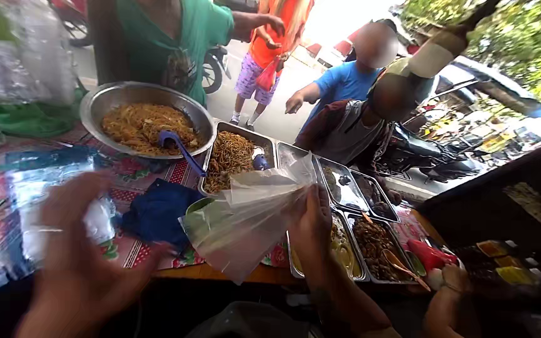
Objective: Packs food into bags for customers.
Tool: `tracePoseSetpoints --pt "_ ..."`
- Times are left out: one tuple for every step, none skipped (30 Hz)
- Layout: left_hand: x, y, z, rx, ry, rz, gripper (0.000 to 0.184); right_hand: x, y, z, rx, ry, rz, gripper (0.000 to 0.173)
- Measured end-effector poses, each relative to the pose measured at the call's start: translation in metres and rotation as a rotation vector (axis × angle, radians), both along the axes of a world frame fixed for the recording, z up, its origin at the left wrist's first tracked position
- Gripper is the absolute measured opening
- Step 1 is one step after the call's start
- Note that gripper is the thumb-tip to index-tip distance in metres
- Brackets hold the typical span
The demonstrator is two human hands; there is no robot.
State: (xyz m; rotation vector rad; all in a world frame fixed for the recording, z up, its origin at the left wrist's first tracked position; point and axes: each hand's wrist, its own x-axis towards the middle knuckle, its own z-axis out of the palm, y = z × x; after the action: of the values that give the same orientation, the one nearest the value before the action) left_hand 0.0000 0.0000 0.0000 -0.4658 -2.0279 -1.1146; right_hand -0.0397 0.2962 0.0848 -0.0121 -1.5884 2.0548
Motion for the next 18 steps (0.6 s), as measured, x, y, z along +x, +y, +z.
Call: tracePoseSetpoints --pt "0.006 0.040 0.009 -0.073 0.058 -0.063 0.090 0.007 -0.003 -0.004 0.017 -0.018 0.003 0.019" --pt "0.010 0.074 0.011 -0.154 0.091 -0.092 0.089 0.011 -0.007 -0.007 0.020 -0.043 0.004 0.018" --pt "0.011 0.100 0.006 -0.209 0.115 -0.102 0.080 0.014 -0.010 -0.010 0.010 -0.070 0.006 0.018" --pt "0.012 0.117 -0.003 -0.207 0.124 -0.112 0.069 0.016 -0.012 -0.012 -0.017 -0.103 0.027 0.017" --pt "0.011 0.127 -0.015 -0.134 0.110 -0.133 0.057 0.016 -0.014 -0.015 -0.057 -0.134 0.039 0.017" --pt "0.009 0.132 -0.025 0.012 0.079 -0.160 0.044 0.013 -0.015 -0.016 -0.099 -0.152 0.051 0.017" --pt "0.009 0.135 -0.030 0.191 0.010 -0.196 0.031 0.010 -0.014 -0.018 -0.132 -0.151 0.068 0.018" --pt "0.010 0.134 -0.029 0.379 -0.117 -0.264 0.021 0.005 -0.012 -0.021 -0.151 -0.138 0.101 0.018" --pt "0.015 0.130 -0.023 0.577 -0.304 -0.352 0.023 0.003 -0.010 -0.027 -0.136 -0.126 0.154 0.019" --pt "0.020 0.125 -0.013 0.790 -0.518 -0.454 0.028 0.002 -0.008 -0.035 -0.091 -0.103 0.198 0.020" --pt "0.022 0.118 -0.005 0.991 -0.702 -0.546 0.033 0.003 -0.008 -0.047 -0.004 -0.061 0.235 0.022" --pt "0.022 0.113 -0.001 1.122 -0.824 -0.619 0.038 0.005 -0.008 -0.060 0.142 -0.016 0.280 0.032" --pt "0.023 0.109 -0.002 1.204 -0.882 -0.691 0.041 0.008 -0.009 -0.070 0.320 0.019 0.336 0.048" --pt "0.024 0.106 -0.004 1.259 -0.907 -0.763 0.044 0.010 -0.011 -0.077 0.473 0.043 0.398 0.060" --pt "0.027 0.104 -0.006 1.300 -0.913 -0.831 0.049 0.012 -0.016 -0.082 0.555 0.056 0.458 0.064" --pt "0.031 0.105 -0.006 1.333 -0.923 -0.863 0.055 0.014 -0.021 -0.086 0.593 0.064 0.506 0.058" --pt "0.035 0.106 -0.006 1.360 -0.925 -0.873 0.062 0.017 -0.026 -0.090 0.618 0.075 0.527 0.048" --pt "0.038 0.106 -0.011 1.375 -0.887 -0.922 0.070 0.018 -0.029 -0.092 0.632 0.085 0.515 0.036"
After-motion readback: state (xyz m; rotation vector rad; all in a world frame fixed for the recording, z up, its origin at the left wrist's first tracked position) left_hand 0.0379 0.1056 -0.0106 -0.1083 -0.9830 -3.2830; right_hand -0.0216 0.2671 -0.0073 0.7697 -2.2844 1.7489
